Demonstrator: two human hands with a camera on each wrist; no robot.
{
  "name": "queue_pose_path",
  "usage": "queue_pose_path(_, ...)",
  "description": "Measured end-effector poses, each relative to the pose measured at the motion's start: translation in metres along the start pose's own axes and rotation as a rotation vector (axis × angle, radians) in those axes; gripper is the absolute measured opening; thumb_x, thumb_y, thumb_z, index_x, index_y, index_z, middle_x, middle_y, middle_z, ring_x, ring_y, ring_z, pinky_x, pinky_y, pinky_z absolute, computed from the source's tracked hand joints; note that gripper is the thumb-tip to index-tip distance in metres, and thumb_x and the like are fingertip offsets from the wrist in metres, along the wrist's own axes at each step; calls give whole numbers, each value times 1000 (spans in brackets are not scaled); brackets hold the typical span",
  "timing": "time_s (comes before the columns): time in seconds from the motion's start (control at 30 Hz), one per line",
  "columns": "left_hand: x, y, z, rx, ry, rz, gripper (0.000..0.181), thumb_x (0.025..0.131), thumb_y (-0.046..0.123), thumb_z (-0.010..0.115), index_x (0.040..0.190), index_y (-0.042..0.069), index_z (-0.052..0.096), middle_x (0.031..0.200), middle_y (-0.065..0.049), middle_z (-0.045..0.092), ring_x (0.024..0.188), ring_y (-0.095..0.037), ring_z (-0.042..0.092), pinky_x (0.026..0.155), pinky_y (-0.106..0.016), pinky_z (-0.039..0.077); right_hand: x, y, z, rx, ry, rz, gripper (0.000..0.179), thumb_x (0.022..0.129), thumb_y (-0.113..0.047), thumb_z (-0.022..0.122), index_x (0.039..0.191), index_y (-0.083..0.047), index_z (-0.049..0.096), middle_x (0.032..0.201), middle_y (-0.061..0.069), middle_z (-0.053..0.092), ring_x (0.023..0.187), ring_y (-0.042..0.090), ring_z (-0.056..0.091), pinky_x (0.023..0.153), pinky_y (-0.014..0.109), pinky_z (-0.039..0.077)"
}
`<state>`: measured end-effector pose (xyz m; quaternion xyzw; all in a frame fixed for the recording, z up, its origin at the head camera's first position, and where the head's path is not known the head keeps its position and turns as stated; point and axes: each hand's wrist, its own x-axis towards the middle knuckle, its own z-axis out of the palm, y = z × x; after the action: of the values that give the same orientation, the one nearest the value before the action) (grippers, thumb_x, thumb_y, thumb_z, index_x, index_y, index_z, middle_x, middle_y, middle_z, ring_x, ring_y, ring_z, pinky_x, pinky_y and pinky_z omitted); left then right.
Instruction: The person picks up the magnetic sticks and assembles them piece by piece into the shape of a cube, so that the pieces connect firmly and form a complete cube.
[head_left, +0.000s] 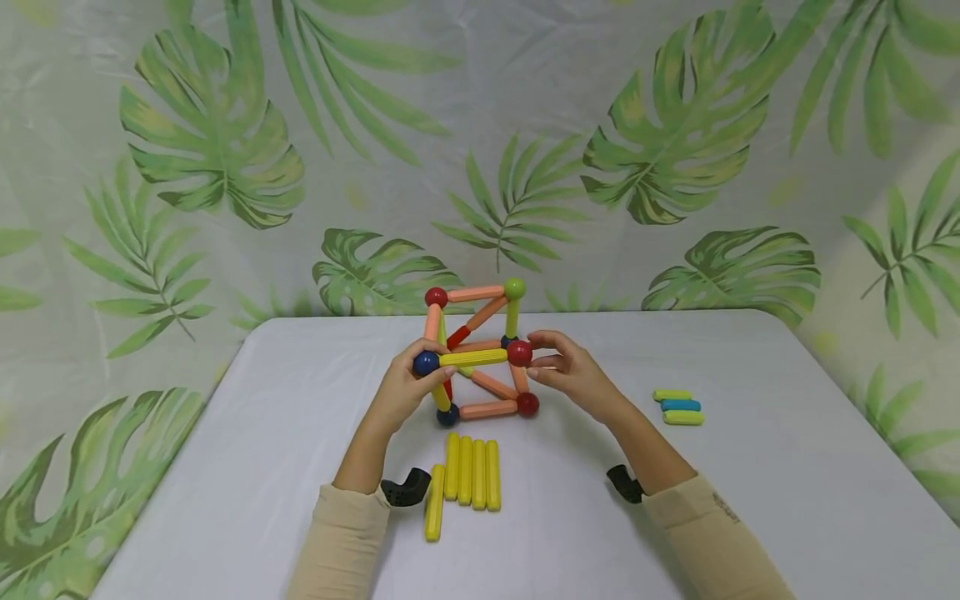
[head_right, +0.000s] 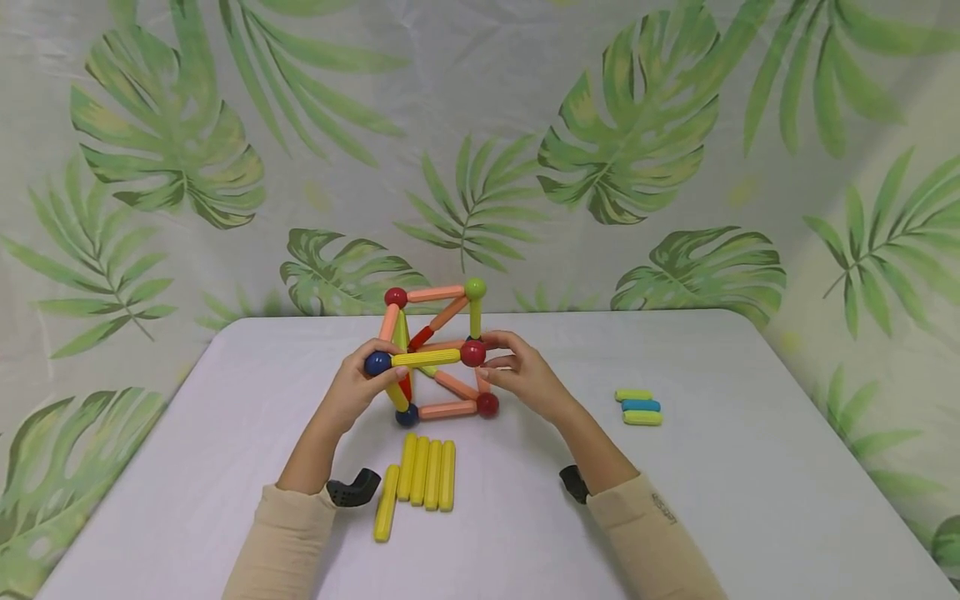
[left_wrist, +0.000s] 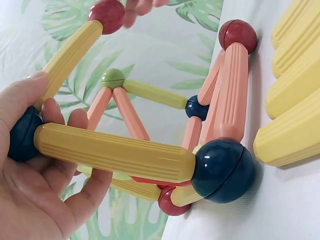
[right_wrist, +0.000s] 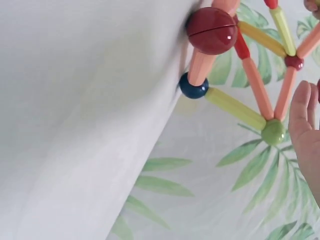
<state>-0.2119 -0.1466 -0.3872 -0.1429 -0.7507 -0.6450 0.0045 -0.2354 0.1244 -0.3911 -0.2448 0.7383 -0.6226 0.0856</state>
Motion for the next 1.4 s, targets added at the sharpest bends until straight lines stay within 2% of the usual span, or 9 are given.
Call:
queue_pose_path(0.17,-5,11,2,7,-3,-4,28,85,6,61,109,-4,50,112,-18,47,93,-26,50,78,-32,46,-17,2,5,-87,23,77,42,87,-12,60,124,-5,41,121,17,43,97,29,53,82,33,46)
queue_pose_path(0.27,-6,13,3,5,2,-5,26,86,6,61,108,-2,51,112,-18,47,93,-26,49,77,-31,46,-30,5,16,-147,-18,115,41,87,-16,61,122,-3,43,113,16,48,92,27,54,78,32,47)
queue_pose_path(0.53,-5,11,1,-21,12,-18,26,85,6,61,108,-3,51,113,-18,46,93,-27,49,78,-31,46,-46,12,50,-284,-382,215,49,86,-27,62,128,-14,41,92,5,52,73,23,57,64,32,47)
queue_pose_path(0.8,-7,12,2,-28,11,-22,25,85,7,61,107,-2,51,113,-18,46,93,-27,49,78,-31,45,-47,21,63,-453,-561,205,31,86,-26,62,116,-23,55,79,-3,50,69,9,45,60,22,37)
queue_pose_path(1.0,-6,12,1,-36,17,-22,25,85,7,61,107,-2,51,113,-18,46,94,-27,48,77,-30,45,-49,20,69,-625,-535,154,14,86,-32,61,98,-26,58,77,-6,44,70,7,43,58,21,35)
queue_pose_path(1.13,-6,11,1,-35,15,-25,25,85,7,61,107,-2,51,113,-18,46,94,-27,48,78,-31,45,-51,19,71,-721,-479,122,9,85,-24,63,88,-23,54,76,-7,44,66,7,42,55,20,36)
queue_pose_path(1.2,-6,11,2,-33,14,-27,26,85,7,61,107,-1,51,113,-18,46,94,-28,48,79,-31,45,-51,19,69,-713,-442,129,15,85,-18,63,94,-21,52,78,-6,45,66,8,43,55,20,38)
queue_pose_path(1.33,-5,10,3,-30,16,-28,25,85,8,62,107,0,52,113,-18,46,95,-28,48,79,-32,45,-46,17,59,-576,-311,175,48,84,-8,62,124,-13,37,87,-2,49,67,12,49,58,22,44)
queue_pose_path(1.4,-5,10,3,-31,15,-26,25,85,8,62,106,0,52,113,-17,46,95,-28,48,79,-32,45,-42,15,52,-525,-236,170,57,83,-5,62,131,-8,31,90,1,51,71,14,51,58,23,46)
